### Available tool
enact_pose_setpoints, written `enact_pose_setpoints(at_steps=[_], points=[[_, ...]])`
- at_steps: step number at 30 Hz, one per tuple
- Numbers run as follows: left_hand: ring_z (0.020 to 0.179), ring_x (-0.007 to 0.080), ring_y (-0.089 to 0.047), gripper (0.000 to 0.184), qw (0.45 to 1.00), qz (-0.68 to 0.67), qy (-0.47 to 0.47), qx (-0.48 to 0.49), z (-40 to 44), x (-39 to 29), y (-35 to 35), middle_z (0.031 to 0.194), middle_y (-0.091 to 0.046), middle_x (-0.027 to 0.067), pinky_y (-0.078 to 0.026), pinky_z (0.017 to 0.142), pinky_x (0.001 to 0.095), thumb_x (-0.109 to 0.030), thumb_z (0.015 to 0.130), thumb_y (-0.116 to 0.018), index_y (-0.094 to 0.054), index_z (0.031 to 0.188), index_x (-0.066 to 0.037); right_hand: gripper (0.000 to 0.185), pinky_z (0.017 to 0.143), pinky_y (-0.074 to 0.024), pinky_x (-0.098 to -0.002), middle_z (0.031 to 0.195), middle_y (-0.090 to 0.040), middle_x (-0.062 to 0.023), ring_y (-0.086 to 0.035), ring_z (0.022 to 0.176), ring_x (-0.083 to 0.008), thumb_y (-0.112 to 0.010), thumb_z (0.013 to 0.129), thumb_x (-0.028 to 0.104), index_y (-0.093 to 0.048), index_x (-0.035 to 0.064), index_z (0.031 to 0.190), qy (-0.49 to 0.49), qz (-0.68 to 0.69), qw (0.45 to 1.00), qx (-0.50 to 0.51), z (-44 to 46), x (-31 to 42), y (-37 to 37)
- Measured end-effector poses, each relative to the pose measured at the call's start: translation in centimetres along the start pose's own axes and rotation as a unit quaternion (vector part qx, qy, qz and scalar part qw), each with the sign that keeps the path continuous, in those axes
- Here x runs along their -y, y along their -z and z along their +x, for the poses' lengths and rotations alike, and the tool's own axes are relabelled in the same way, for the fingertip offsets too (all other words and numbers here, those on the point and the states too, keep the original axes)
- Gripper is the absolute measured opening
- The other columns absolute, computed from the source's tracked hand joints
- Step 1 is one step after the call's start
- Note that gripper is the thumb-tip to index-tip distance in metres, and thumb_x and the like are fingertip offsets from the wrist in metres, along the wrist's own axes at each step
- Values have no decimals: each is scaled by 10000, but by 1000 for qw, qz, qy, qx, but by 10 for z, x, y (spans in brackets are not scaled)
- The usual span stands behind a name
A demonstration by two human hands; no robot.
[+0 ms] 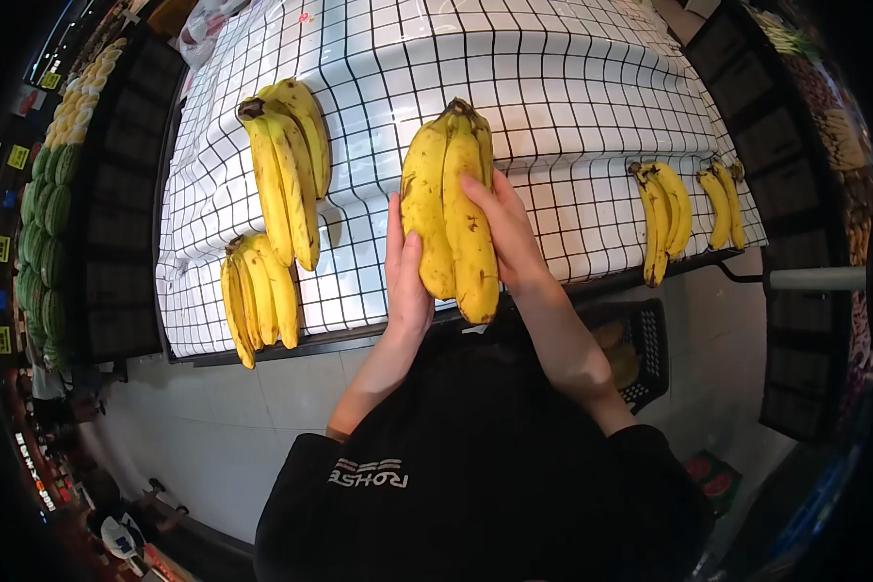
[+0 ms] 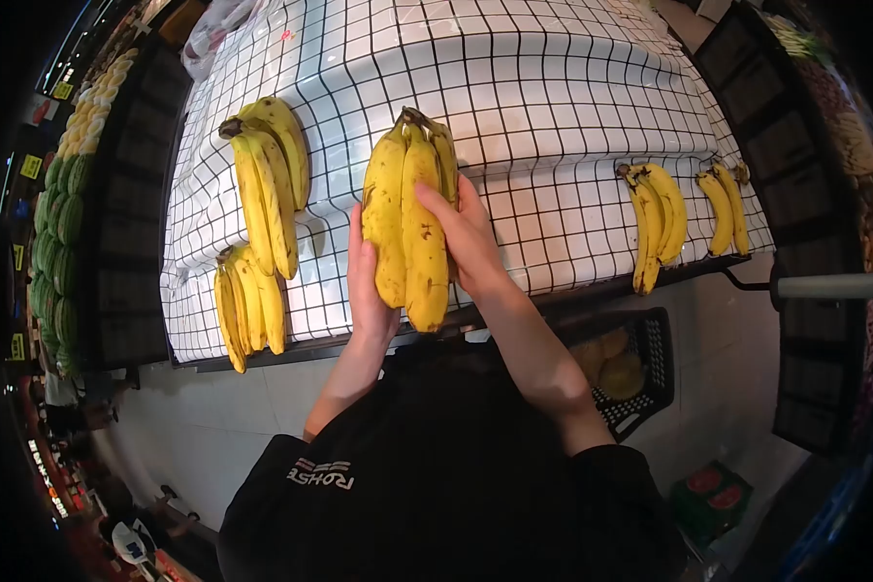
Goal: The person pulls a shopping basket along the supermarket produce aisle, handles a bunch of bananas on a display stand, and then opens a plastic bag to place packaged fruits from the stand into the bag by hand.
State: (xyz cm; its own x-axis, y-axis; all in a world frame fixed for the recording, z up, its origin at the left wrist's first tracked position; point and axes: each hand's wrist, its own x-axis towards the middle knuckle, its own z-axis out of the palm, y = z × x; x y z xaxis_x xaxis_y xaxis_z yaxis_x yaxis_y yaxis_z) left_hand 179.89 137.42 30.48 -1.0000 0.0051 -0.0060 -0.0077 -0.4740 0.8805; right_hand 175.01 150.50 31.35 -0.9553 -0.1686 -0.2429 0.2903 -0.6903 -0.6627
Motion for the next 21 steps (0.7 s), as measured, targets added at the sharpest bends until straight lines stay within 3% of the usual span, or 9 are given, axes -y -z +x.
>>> enact_pose_setpoints(at_steps=[3,5,6,12,16,19,21], points=[[1411,257,-332,604,998,23,55,-6,-12,5,18,1561,-253,149,-312,1142,381,-214,1050,-349,-63,1561,-67,489,893,-511,-301,1189,-594,-103,-601,1083,-162,-679,911,145,-449,4,1319,47,-14,999,-21,-3,-20,8],[1426,255,-296,599,991,83,101,0,-23,19,35,1570,-234,148,-283,1152,358,-215,1056,-334,-52,1560,-55,534,901,-507,-302,1204,-593,-107,-597,1095,-173,-702,883,99,-435,0,1335,78,-98,992,-26,1,-44,26],[1439,236,-252,602,992,63,107,3,-28,24,39,1579,-213,153,-239,1156,316,-215,1070,-340,-33,1556,-33,534,901,-507,-302,1204,-593,-107,-597,1095,-173,-702,883,99,-435,0,1335,77,-98,992,-27,-1,-50,26],[1431,253,-260,637,978,174,119,5,-36,29,59,1560,-220,206,-245,1146,313,-226,1066,-348,-15,1522,68,549,903,-504,-300,1195,-601,-109,-604,1081,-179,-713,870,100,-434,-12,1329,82,-137,987,-30,-1,-74,25],[1437,244,-247,673,968,219,121,15,-34,33,66,1564,-218,200,-227,1155,317,-276,1062,-370,-25,1524,70,567,880,-508,-294,1175,-617,-112,-617,1055,-181,-729,856,137,-438,-15,1317,86,-192,977,-35,8,-85,34],[1414,241,-287,697,971,208,117,19,-29,45,78,1543,-258,213,-252,1139,305,-265,1053,-417,-35,1518,86,558,866,-510,-297,1152,-633,-116,-629,1033,-185,-736,848,173,-459,-13,1296,98,-230,967,-50,9,-87,34],[1332,292,-431,767,954,286,83,40,-26,49,85,1443,-400,271,-349,1084,317,-300,1022,-483,-45,1502,109,545,859,-511,-300,1135,-643,-119,-636,1018,-187,-737,845,193,-478,-10,1279,106,-242,962,-61,10,-87,36]])
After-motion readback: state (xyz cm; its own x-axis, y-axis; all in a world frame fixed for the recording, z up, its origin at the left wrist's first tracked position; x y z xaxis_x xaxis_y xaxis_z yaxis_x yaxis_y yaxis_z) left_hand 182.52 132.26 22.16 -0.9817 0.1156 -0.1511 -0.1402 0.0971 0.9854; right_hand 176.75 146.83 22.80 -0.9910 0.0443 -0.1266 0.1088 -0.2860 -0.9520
